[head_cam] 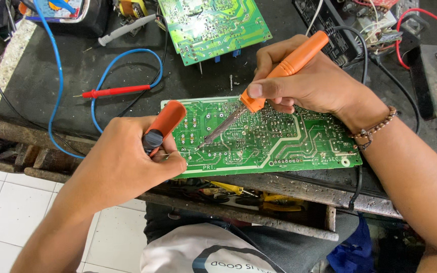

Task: The person holds a green circuit board and uses a soldering iron to apply heat to various points on the board. They also use a soldering desoldering pump to remove solder from the board.

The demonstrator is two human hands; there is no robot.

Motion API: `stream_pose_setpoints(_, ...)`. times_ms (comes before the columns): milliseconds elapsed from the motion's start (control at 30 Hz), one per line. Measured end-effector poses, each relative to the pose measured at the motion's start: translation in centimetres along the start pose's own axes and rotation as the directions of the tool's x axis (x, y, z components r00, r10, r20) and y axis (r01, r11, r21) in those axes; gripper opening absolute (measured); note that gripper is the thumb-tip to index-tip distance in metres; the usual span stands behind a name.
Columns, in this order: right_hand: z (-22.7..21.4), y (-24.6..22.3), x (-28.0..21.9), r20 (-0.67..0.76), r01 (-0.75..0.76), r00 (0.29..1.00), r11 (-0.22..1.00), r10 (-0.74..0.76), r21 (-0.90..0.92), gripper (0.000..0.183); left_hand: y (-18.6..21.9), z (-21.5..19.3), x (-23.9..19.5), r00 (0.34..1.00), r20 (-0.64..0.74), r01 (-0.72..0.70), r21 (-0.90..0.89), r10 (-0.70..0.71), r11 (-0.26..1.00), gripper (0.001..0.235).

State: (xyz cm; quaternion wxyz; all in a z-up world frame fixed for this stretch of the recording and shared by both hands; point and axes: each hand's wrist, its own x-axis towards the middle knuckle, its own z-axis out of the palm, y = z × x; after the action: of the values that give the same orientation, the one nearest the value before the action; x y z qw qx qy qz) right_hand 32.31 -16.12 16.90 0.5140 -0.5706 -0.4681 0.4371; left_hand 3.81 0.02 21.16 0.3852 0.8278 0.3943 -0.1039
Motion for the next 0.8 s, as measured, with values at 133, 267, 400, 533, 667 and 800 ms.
stream_pose_setpoints(133, -0.1, 0.2, 0.0, -0.01, -0.019, 1.0, 0.999, 0.02, 0.035, 0.032, 0.4, 0.0, 0.0, 1.0, -0.012, -0.014, 0.043, 0.014, 0.999, 0.025)
stream_pose_setpoints(267, -0.2, 0.4, 0.0, -0.005, -0.02, 1.0, 0.999, 0.02, 0.047, 0.029, 1.1, -0.2, -0.1, 1.0, 0.012, 0.024, 0.089, -0.025, 0.996, 0.02)
stream_pose_setpoints(400, -0.1, 0.3, -0.1, -0.013, -0.021, 1.0, 0.999, 0.021, 0.038, 0.032, 0.9, -0.2, -0.1, 1.0, 0.0, 0.013, 0.085, -0.013, 0.996, 0.019)
stream_pose_setpoints(533, -0.1, 0.2, -0.1, 0.0, -0.007, 1.0, 1.0, 0.007, 0.017, 0.032, 0.8, -0.2, 0.0, 1.0, 0.008, 0.021, 0.047, -0.021, 0.999, 0.021)
stream_pose_setpoints(667, -0.2, 0.4, -0.1, 0.009, 0.0, 1.0, 0.999, 0.0, 0.039, 0.033, 0.9, -0.2, 0.0, 0.999, 0.006, 0.049, 0.042, -0.05, 0.998, 0.02)
stream_pose_setpoints(800, -0.2, 0.2, -0.2, 0.004, -0.003, 1.0, 1.0, 0.003, 0.014, 0.03, 0.8, -0.1, 0.1, 0.999, -0.001, 0.043, 0.045, -0.043, 0.998, 0.02)
